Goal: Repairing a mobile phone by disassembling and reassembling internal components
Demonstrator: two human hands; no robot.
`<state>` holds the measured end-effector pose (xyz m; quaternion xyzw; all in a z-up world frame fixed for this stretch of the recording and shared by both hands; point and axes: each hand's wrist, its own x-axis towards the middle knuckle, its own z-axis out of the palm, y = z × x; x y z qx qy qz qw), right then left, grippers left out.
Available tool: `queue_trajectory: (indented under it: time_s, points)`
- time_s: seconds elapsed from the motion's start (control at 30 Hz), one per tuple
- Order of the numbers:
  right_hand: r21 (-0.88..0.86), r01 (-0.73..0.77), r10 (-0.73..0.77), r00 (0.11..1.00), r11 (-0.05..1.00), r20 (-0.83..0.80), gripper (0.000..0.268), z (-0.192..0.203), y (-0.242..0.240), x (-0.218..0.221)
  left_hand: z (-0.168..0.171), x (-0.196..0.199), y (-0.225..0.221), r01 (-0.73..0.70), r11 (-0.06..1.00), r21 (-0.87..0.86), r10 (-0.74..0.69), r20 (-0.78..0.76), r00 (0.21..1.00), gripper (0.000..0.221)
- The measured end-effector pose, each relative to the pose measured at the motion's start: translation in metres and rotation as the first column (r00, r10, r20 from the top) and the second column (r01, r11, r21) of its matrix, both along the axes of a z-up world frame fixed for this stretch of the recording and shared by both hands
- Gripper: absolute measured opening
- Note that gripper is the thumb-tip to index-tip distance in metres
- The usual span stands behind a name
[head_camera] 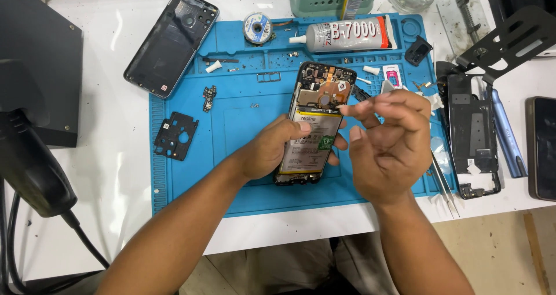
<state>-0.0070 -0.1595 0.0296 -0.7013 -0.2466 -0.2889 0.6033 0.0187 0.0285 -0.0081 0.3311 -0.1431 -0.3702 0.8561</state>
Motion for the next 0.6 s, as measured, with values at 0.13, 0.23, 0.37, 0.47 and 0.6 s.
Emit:
queue_trajectory:
  time_s: [0.13,0.23,0.37,0.47,0.6]
  points:
    - [-0.057,-0.014,0.017,0.998,0.998,0.058,0.038,-0.004,0.0,0.004,0.004,0.0,0.003,-0.025,0.964,0.263,0.025,0.006,1.0,0.052]
    - [-0.12,0.02,-0.006,0.994,0.993,0.11,0.039,-0.003,-0.001,0.005,0.001,-0.001,-0.001,-0.021,0.995,0.098,0.019,0.03,0.999,0.045]
    - [-0.156,0.041,-0.022,0.993,0.987,0.12,0.032,0.0,0.001,0.006,0.003,-0.001,0.001,-0.002,0.986,0.169,-0.01,0.071,0.997,0.051]
    - [-0.173,0.058,-0.034,0.99,0.983,0.139,0.03,0.0,0.002,0.006,0.013,-0.002,0.001,-0.024,0.935,0.353,0.022,0.011,1.0,0.054]
    - [-0.179,0.054,-0.029,0.99,0.982,0.139,0.029,-0.001,0.001,0.006,0.018,-0.002,0.002,-0.009,0.902,0.432,0.003,0.015,1.0,0.055]
